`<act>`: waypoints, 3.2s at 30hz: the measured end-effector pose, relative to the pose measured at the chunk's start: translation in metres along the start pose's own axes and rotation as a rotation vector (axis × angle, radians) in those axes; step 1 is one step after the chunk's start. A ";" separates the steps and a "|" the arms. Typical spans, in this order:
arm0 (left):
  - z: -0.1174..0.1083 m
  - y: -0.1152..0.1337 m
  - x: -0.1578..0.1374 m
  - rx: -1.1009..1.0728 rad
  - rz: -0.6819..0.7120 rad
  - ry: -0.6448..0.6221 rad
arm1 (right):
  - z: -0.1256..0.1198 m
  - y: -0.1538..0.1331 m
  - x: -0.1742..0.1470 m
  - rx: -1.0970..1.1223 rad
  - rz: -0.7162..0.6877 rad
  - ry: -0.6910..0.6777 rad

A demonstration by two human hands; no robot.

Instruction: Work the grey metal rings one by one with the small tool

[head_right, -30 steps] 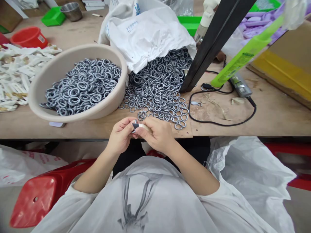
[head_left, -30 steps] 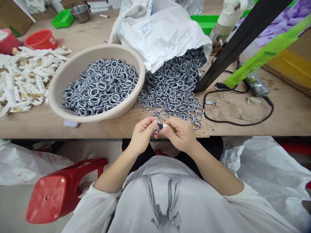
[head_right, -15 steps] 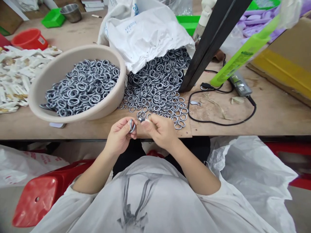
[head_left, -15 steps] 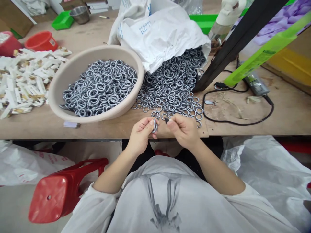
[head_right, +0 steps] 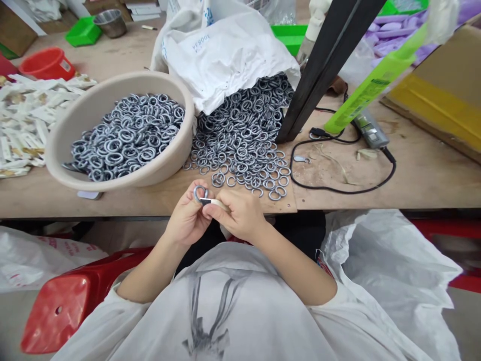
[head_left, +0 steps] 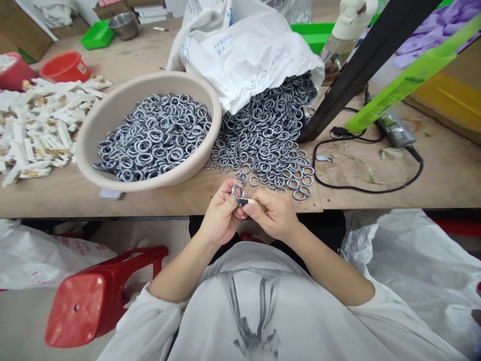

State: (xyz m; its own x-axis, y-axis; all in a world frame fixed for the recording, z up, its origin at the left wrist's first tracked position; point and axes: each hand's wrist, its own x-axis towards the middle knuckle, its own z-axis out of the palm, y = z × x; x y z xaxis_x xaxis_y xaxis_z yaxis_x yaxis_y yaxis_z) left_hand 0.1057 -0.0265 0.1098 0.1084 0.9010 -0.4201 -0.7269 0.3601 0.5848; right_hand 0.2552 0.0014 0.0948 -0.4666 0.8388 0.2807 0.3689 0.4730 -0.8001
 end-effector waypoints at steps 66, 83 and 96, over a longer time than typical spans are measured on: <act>-0.008 -0.017 0.013 0.201 0.017 0.067 | 0.010 0.013 0.003 0.165 0.112 0.063; -0.011 -0.018 0.019 0.230 0.020 0.048 | 0.012 0.014 0.002 0.286 0.119 0.157; 0.003 -0.016 0.007 0.195 -0.051 0.061 | -0.005 0.009 0.006 0.136 0.172 0.057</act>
State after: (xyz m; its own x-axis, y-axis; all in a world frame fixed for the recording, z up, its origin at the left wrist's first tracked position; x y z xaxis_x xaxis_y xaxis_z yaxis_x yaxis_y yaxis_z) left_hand 0.1203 -0.0250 0.0997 0.0967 0.8661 -0.4904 -0.5754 0.4506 0.6825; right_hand 0.2597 0.0115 0.0919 -0.3584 0.9197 0.1605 0.3257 0.2843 -0.9017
